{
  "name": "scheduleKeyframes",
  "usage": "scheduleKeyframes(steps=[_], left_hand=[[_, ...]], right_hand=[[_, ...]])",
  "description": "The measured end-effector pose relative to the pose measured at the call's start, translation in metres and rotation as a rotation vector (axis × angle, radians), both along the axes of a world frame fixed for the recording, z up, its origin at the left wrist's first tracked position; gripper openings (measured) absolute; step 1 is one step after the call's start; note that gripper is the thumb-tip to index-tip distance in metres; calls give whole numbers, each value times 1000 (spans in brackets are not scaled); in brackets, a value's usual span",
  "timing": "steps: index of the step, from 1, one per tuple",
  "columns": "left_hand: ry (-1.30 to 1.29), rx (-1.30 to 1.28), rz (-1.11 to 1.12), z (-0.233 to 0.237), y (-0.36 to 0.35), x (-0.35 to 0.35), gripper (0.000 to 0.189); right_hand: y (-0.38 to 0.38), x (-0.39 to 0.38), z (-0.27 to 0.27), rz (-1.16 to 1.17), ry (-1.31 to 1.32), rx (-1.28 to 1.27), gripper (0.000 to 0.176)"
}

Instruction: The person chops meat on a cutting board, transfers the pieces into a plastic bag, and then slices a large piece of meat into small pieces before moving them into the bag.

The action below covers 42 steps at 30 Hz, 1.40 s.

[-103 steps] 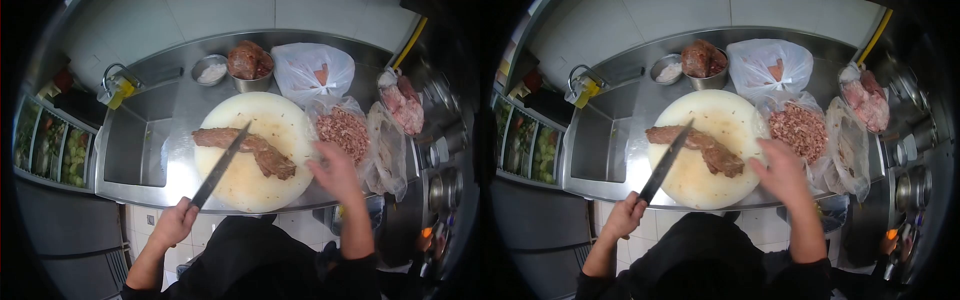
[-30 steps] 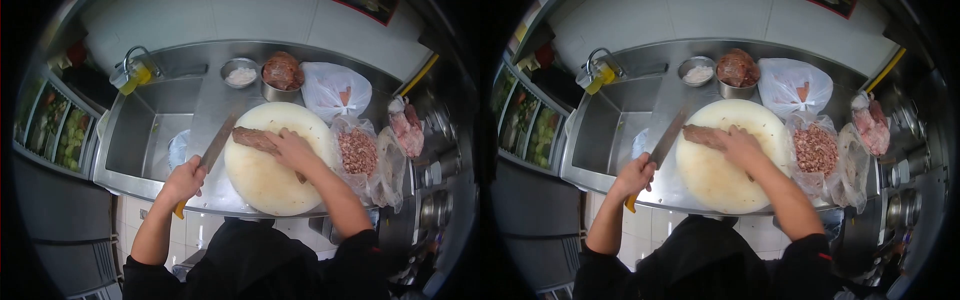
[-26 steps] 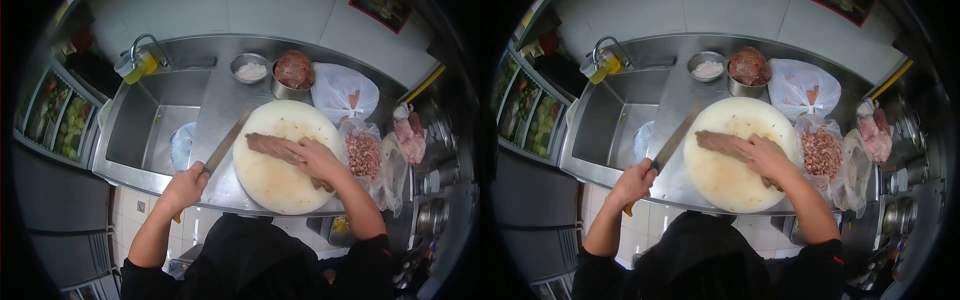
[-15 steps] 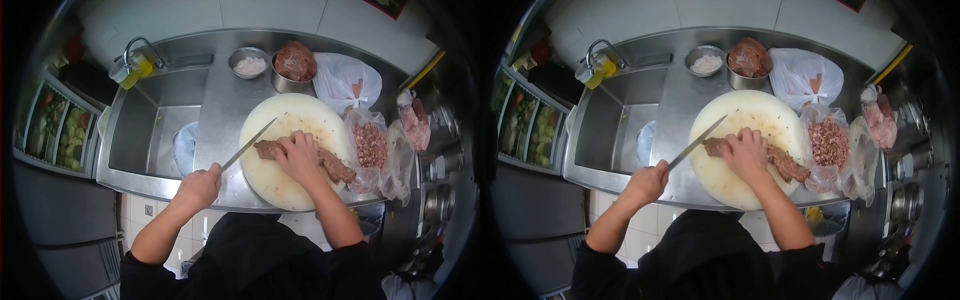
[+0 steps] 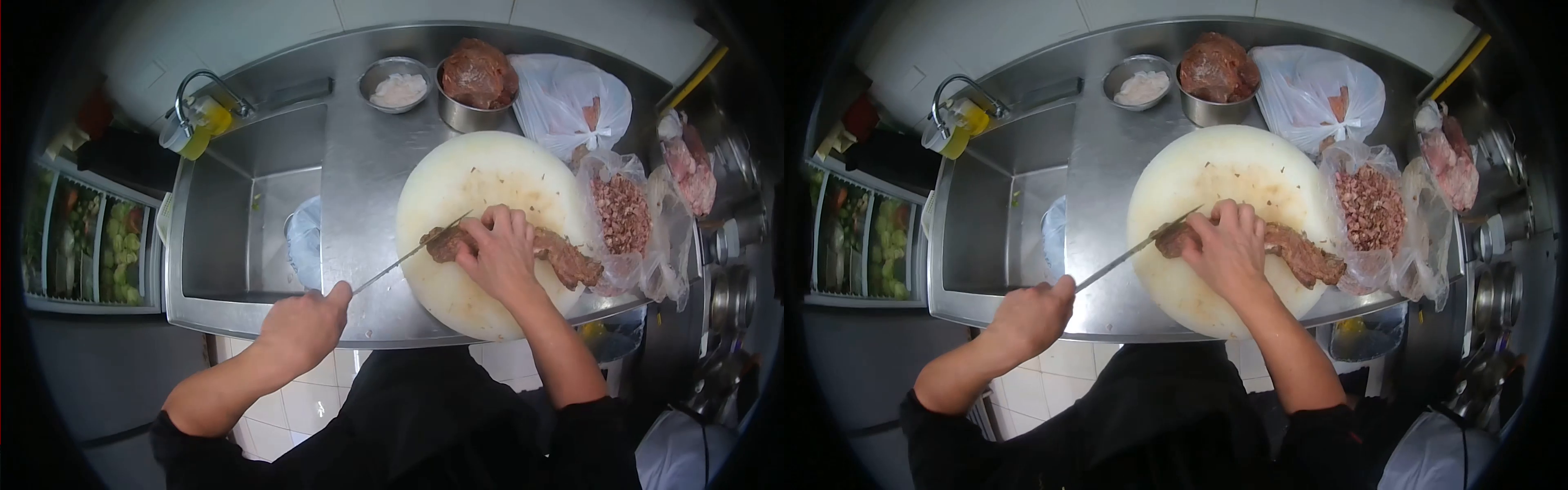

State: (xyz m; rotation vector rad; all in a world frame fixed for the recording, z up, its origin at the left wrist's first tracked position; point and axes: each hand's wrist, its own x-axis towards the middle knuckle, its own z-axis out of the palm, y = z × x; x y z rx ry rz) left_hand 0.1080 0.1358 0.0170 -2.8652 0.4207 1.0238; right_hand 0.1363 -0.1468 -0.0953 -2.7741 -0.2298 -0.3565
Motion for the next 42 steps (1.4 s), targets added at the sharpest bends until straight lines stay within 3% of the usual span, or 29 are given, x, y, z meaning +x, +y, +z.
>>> scheduleKeyframes(steps=[6, 9, 12, 15, 20, 26, 30, 34, 38, 42], left_hand=[[-119, -243, -52, -61, -48, 49, 16], [-120, -236, -88, -45, -42, 50, 16], [-11, -113, -96, 0, -26, 34, 21], [98, 35, -62, 12, -14, 22, 22], [-37, -265, -42, -60, -53, 50, 16], [69, -91, -43, 5, -34, 30, 16], [-5, -191, -10, -59, -51, 39, 18], [-7, -190, -43, -44, -77, 62, 18], [123, -35, -12, -2, -48, 40, 18], [-17, -175, -37, -64, -78, 51, 20]], right_hand=[[5, -1, -8, -5, -68, 8, 21], [6, -2, -5, -16, -75, -1, 25], [5, -3, -7, -28, -74, -8, 27], [5, -2, -7, -23, -74, 17, 24], [6, 0, -8, -32, -63, 40, 24], [5, -2, -9, -27, -77, 50, 25], [7, -4, -11, -19, -87, 66, 25], [5, -2, -11, -14, -114, 57, 26], [4, -2, -12, -18, -102, 82, 26], [6, 0, -11, -14, -94, 92, 27]])
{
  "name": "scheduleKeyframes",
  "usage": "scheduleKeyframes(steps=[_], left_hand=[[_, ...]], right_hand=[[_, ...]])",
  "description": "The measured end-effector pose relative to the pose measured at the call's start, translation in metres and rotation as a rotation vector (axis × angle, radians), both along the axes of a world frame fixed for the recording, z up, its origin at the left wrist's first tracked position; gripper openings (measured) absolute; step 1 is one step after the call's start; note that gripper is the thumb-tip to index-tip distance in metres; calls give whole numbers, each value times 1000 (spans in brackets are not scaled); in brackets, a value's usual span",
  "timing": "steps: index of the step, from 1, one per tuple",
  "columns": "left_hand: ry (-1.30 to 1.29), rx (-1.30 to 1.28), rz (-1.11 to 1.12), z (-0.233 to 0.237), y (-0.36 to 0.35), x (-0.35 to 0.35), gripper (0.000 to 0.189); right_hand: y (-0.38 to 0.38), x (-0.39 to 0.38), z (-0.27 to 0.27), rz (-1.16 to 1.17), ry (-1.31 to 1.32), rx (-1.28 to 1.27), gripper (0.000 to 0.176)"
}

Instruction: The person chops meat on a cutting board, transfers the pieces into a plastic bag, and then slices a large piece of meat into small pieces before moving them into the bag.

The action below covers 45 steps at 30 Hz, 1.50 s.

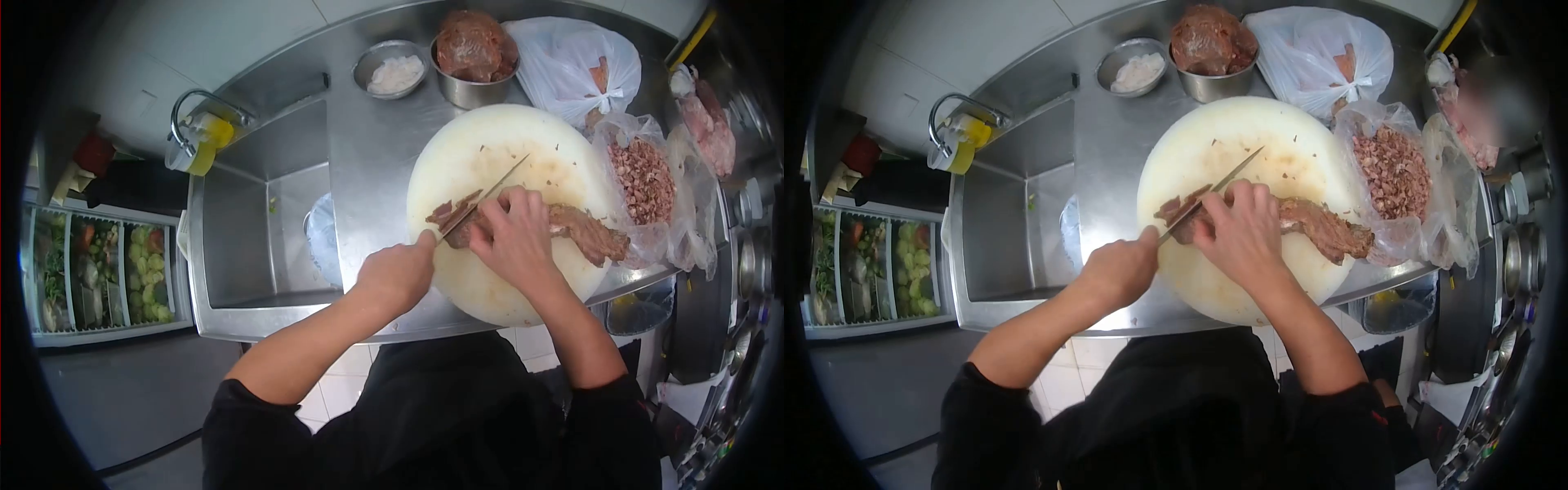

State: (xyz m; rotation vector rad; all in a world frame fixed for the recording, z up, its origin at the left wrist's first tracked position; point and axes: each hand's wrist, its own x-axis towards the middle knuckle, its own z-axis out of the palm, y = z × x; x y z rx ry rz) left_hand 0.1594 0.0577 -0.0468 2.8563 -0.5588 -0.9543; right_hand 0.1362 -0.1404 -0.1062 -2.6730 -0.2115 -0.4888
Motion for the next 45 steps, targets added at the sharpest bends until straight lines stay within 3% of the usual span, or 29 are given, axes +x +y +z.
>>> scheduleKeyframes(steps=[5, 9, 12, 15, 17, 22, 26, 29, 36, 39, 43, 45], left_hand=[[13, -37, 32, 5, 1, 12, 22], [41, 41, -3, 62, 18, -11, 23], [175, 161, 32, 59, 20, -18, 23], [42, -24, 7, 2, 1, 0, 21], [14, -61, 3, 2, -3, 8, 20], [139, 140, -25, 64, 21, -8, 20], [41, 9, -39, -1, -6, -3, 22], [43, -40, 27, -3, -12, 11, 22], [6, 35, -26, 57, 18, -19, 19], [142, 208, -15, 88, 27, -29, 23], [17, -23, -17, 13, 14, -25, 20], [14, -40, -17, -2, -8, 1, 22]], right_hand=[[-19, -3, 5, 37, 61, 32, 28], [-12, -8, 10, -17, 58, -49, 28], [-11, -4, 6, -38, 51, -49, 29], [-10, -6, 2, -31, 50, -37, 30], [-8, -7, 2, -25, 38, -32, 28], [-11, -6, 2, -17, 10, -4, 29], [-10, -4, 1, -21, 21, -4, 27], [-20, -6, 6, 1, 50, -18, 26], [-32, -11, 17, -20, 128, -115, 28], [-28, -11, 14, -24, 77, -113, 27], [-30, -10, 5, -28, 38, -109, 27], [-30, -8, 9, -21, 48, -87, 28]])
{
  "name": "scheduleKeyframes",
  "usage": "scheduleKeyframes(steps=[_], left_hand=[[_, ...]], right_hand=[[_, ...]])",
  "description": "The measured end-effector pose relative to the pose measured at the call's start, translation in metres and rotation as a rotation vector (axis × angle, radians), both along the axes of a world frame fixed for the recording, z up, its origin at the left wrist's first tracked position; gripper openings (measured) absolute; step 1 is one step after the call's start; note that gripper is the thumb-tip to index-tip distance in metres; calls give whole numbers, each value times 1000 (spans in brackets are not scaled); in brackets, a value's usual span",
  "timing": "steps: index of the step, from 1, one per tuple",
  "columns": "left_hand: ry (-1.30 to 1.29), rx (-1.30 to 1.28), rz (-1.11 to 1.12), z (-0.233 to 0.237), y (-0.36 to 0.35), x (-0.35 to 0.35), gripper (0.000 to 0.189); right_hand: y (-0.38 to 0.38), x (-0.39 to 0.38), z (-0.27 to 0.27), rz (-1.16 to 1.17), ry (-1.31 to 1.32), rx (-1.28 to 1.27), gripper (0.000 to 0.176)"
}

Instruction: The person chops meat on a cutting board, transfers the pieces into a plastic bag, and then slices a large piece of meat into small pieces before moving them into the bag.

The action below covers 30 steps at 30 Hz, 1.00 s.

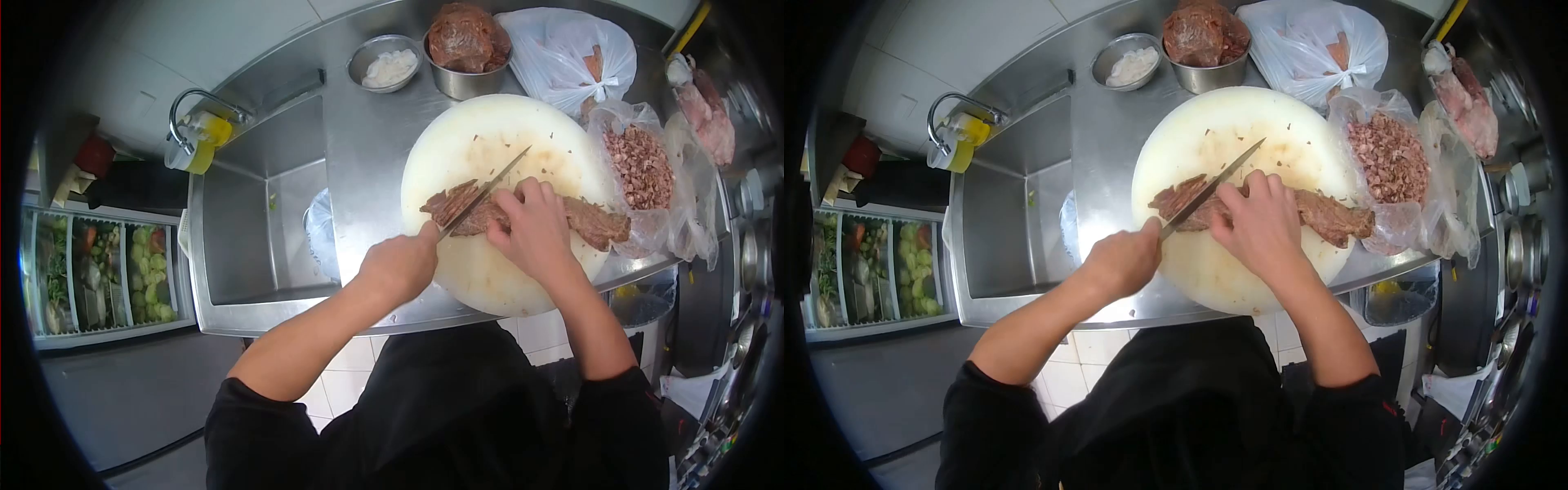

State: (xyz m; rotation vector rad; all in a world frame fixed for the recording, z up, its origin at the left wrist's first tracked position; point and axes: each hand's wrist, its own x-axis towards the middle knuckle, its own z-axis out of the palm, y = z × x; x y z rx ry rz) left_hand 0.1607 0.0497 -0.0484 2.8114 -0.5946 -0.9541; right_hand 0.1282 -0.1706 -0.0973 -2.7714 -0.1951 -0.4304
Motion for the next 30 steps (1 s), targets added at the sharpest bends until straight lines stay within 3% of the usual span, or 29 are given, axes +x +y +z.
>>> scheduleKeyframes(steps=[2, 7, 12, 14, 22, 25, 30], left_hand=[[12, -1, 22, 2, 0, -3, 22], [120, 187, -12, 79, 25, -28, 22], [49, 63, 6, 2, 2, -16, 23], [15, 21, -5, -3, -9, 0, 23], [150, 235, -46, 82, 18, -29, 19], [92, 115, 1, 21, 5, -22, 25], [34, 14, 8, -6, -20, 3, 27]], right_hand=[[0, -5, 0, 8, 11, 2, 28], [0, -4, -3, 3, -34, 11, 27], [0, -6, -4, 8, 0, 31, 28], [-3, -4, -4, 3, -10, 35, 29], [-3, -6, -6, 6, 5, 74, 30], [-4, -4, -10, 2, -36, 48, 29], [-18, -6, -1, 91, 19, 86, 26]])
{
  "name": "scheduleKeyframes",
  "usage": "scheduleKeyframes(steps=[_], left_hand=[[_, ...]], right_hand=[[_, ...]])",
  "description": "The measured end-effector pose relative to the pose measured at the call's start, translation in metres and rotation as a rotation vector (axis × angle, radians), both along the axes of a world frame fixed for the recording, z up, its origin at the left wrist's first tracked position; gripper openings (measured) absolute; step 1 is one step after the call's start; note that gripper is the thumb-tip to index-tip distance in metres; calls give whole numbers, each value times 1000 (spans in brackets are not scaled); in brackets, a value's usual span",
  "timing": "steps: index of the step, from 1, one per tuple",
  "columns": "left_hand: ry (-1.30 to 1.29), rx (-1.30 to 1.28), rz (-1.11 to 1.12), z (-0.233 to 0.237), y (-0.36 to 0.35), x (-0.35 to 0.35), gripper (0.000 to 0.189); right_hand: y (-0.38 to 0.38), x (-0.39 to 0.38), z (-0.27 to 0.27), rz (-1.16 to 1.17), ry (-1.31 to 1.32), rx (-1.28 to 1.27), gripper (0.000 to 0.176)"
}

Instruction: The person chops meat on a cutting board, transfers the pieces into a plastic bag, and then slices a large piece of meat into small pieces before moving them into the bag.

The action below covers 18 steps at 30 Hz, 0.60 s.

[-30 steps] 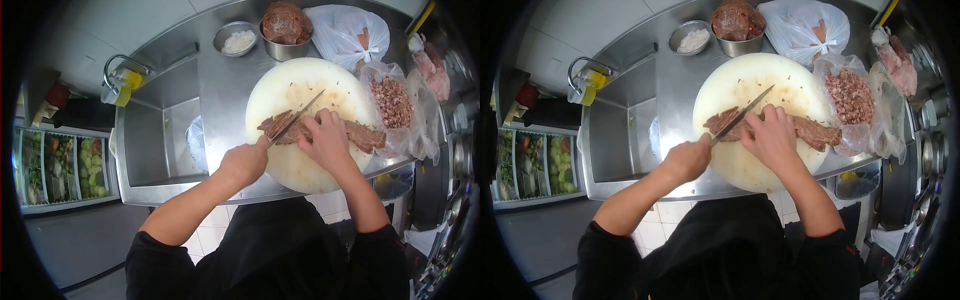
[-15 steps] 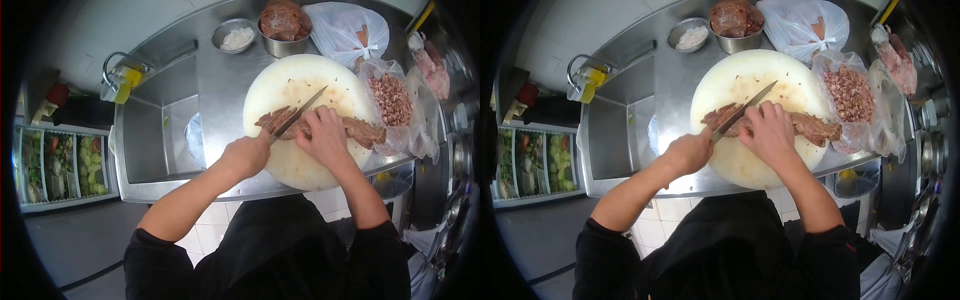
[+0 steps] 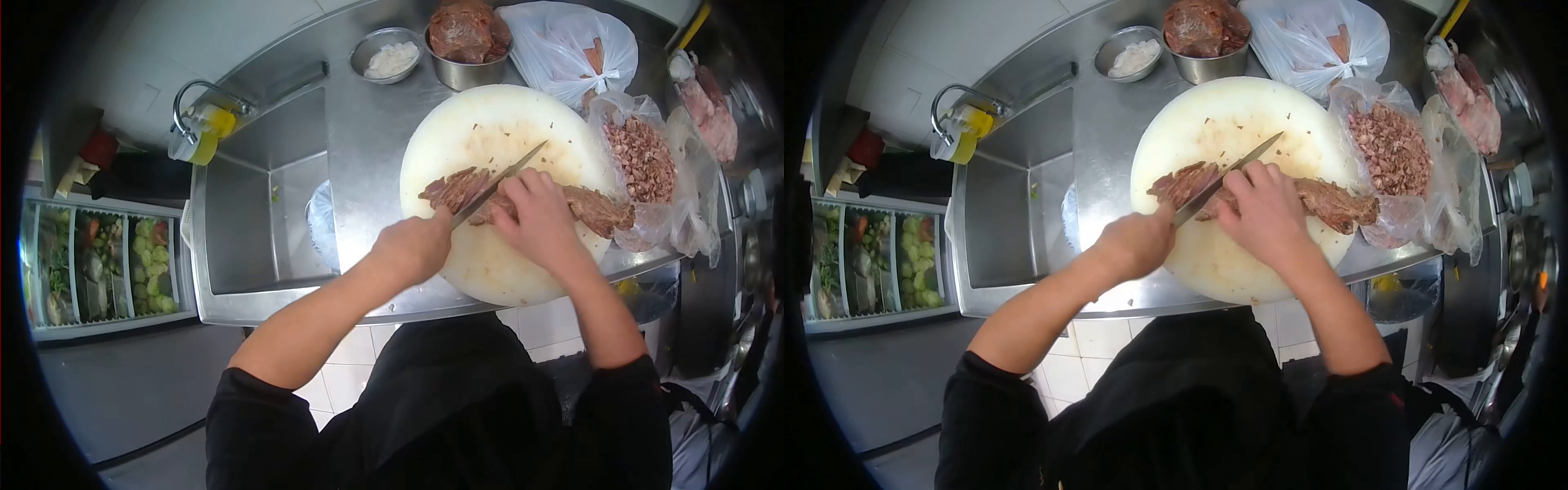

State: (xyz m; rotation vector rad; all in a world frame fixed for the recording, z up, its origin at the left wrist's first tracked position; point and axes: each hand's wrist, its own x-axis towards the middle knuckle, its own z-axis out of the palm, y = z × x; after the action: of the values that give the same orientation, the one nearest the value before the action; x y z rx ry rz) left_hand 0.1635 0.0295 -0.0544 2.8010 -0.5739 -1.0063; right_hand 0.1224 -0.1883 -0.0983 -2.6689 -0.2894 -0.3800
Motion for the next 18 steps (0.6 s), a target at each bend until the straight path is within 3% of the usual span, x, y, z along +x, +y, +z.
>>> scheduleKeyframes(steps=[2, 6, 13, 18], left_hand=[[-16, -21, 7, 3, 6, -1, 27], [-21, 18, -23, 63, 15, -19, 26], [113, 208, -7, 96, 41, -51, 16], [36, 46, -26, 13, 7, -27, 18]], right_hand=[[-3, -2, 6, 5, 28, -21, 25], [-6, -5, 10, -83, 19, -95, 22], [2, -8, -1, -99, -101, -95, 22], [0, -5, -5, -78, -84, -70, 22]])
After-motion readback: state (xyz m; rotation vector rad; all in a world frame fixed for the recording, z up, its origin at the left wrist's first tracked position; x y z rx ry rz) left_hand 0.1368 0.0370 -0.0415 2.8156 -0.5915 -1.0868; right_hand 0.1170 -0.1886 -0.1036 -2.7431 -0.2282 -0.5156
